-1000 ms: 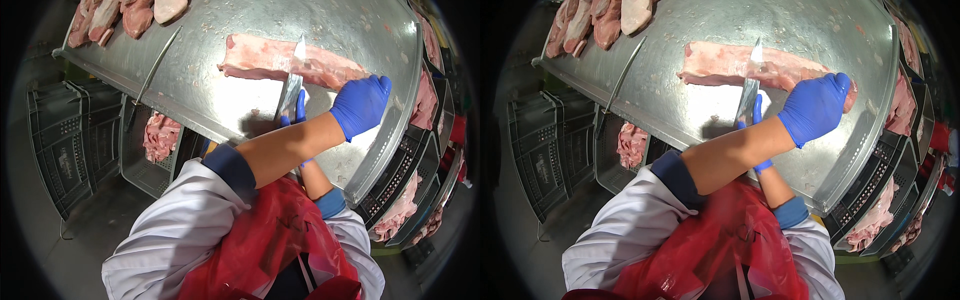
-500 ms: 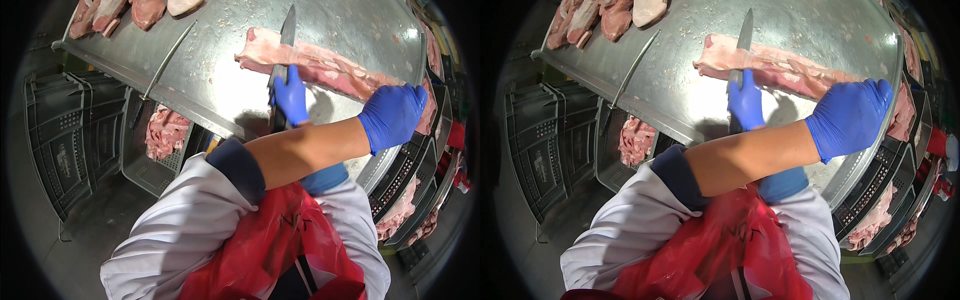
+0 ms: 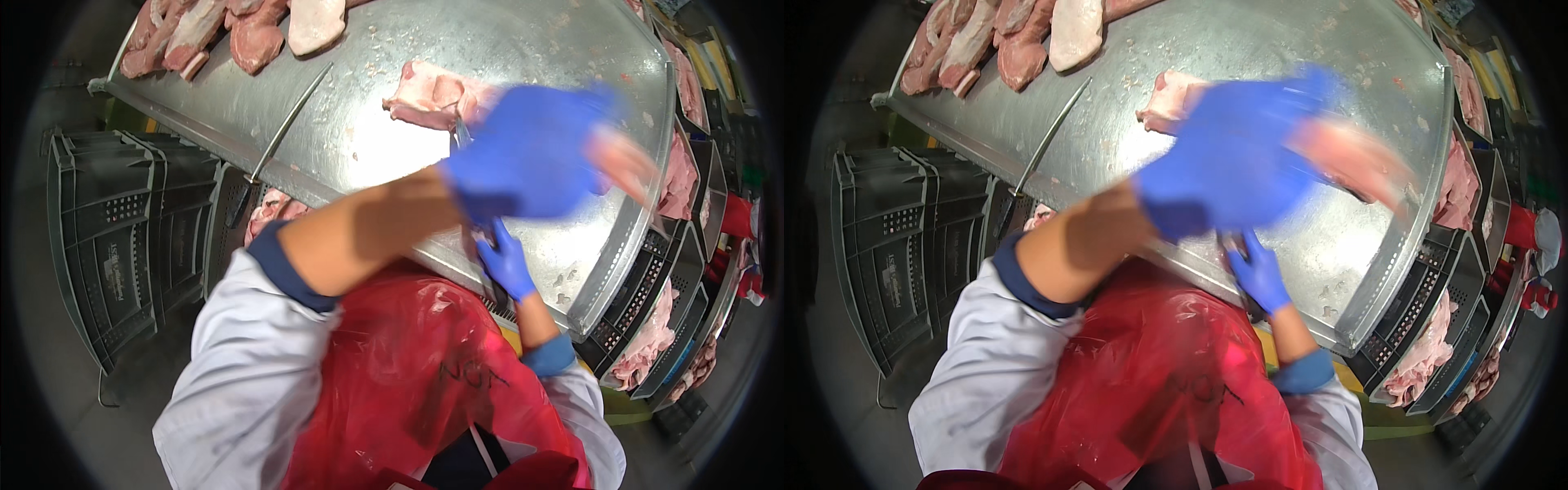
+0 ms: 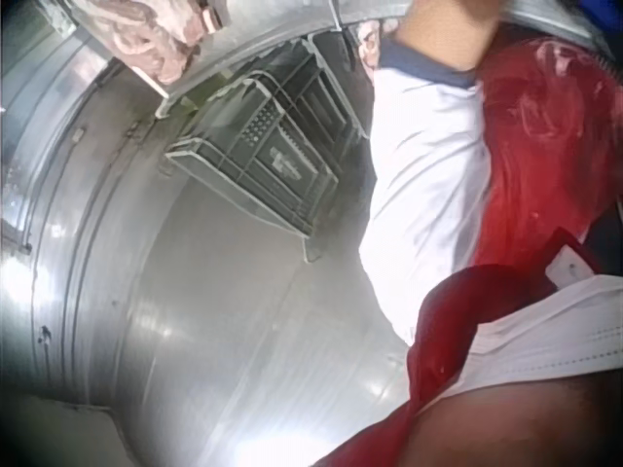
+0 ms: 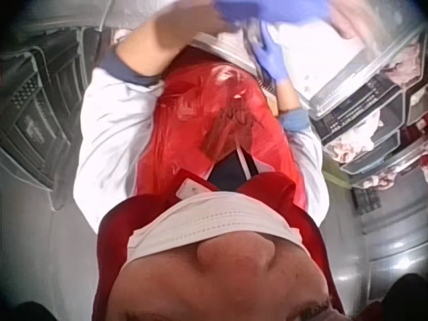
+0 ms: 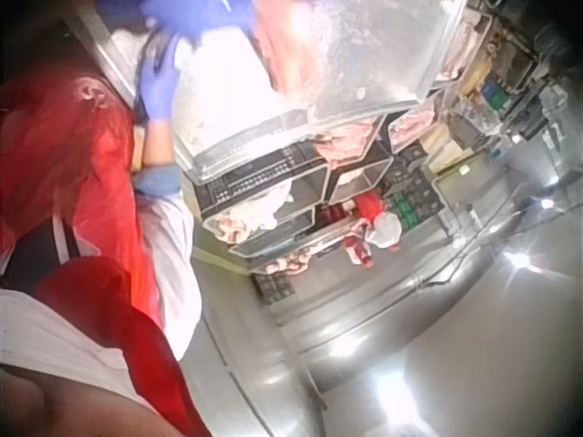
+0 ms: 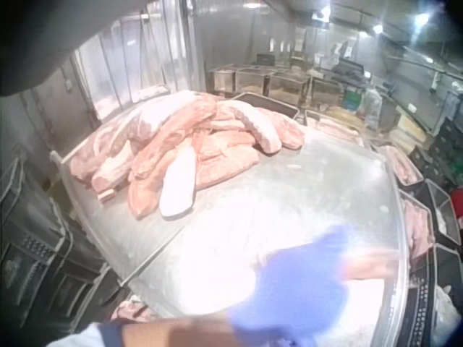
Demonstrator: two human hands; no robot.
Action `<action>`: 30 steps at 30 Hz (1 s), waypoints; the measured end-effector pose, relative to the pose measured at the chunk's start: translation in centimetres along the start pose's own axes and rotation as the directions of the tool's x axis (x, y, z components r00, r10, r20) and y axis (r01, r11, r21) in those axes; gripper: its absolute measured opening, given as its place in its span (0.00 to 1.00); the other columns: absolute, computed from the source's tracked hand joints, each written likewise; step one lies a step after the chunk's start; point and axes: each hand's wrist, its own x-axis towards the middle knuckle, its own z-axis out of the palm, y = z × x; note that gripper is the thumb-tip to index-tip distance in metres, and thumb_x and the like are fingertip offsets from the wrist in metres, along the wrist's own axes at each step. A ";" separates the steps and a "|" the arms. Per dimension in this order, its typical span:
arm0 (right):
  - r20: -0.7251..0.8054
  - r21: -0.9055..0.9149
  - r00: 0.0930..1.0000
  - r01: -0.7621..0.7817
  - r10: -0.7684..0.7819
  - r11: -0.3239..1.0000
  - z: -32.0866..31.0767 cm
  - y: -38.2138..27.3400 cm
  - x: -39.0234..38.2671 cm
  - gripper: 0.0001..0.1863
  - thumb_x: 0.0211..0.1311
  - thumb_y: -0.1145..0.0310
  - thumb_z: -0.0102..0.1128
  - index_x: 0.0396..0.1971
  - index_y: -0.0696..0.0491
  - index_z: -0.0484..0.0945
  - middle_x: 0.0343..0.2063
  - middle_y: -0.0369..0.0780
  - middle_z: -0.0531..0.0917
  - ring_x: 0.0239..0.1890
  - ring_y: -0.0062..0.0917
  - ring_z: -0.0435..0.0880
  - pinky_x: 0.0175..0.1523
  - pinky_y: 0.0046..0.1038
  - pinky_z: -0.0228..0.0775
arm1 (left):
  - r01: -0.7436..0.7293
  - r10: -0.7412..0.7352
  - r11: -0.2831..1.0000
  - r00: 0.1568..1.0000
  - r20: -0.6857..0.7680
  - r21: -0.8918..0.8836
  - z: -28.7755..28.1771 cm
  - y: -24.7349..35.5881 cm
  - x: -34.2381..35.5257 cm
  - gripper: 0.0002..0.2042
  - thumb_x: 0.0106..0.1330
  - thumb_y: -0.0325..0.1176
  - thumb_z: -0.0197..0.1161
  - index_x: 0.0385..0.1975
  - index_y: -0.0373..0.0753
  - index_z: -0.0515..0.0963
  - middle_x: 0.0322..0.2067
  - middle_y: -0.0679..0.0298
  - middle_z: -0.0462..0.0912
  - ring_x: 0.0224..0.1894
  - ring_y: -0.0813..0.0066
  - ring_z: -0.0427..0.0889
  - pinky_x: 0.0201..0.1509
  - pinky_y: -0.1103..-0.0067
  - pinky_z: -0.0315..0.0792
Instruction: The person trims fat and connective tissue from large cuts of raw meat using a knife. They repeatedly cut along the edges of the meat, remove the trimmed pieces, and place them into a nearby bin. The person handles multiple cuts of meat sequentially on a stainless steel table.
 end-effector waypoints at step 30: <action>-0.137 0.030 0.968 -0.206 0.208 0.978 6.8 -5.6 18.2 0.39 0.73 0.58 0.48 0.77 0.44 0.39 0.23 0.54 0.84 0.24 0.49 0.85 0.30 0.43 0.77 | 0.760 -0.795 0.605 0.589 -0.141 -0.238 -4.2 -16.2 -12.4 0.07 0.67 0.24 0.53 0.27 0.41 0.67 0.23 0.69 0.72 0.26 0.83 0.73 0.30 0.83 0.68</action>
